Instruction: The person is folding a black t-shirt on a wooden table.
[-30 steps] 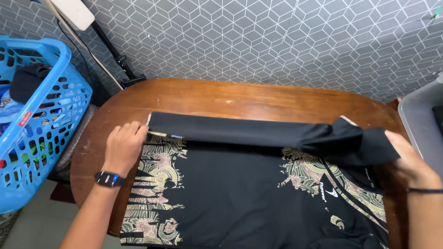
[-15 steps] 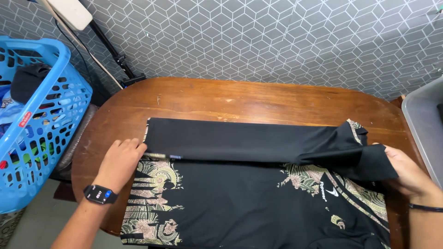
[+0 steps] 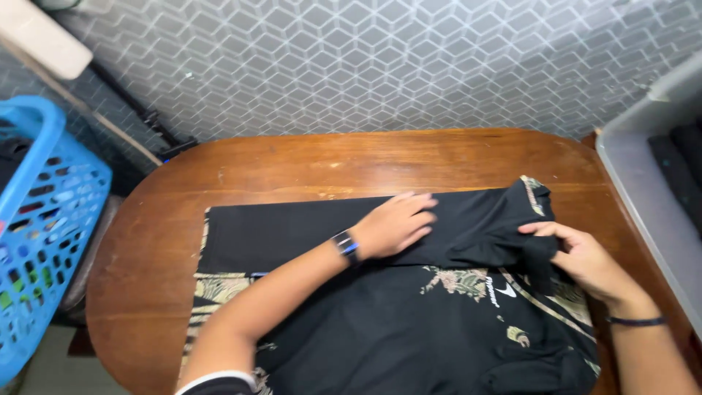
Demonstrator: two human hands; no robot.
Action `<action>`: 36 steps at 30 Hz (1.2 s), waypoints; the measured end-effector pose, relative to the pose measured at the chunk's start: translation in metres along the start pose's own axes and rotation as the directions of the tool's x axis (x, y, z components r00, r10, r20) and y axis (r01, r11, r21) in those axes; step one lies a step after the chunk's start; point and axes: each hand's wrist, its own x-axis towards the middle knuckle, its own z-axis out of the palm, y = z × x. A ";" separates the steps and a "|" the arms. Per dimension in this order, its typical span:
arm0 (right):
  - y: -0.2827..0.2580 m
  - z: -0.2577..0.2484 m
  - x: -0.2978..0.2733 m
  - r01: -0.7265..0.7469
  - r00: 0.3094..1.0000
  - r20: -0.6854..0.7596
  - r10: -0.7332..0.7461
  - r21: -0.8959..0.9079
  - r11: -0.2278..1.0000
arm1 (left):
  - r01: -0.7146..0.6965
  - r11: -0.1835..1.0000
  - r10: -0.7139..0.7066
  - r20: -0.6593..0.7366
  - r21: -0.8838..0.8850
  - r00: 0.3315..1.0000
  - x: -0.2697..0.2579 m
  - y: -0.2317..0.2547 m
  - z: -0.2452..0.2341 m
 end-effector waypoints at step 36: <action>-0.012 0.067 0.099 0.285 0.890 0.089 -0.448 -0.875 0.391 | 0.109 0.994 -0.111 0.153 0.026 0.982 0.043 0.003 0.052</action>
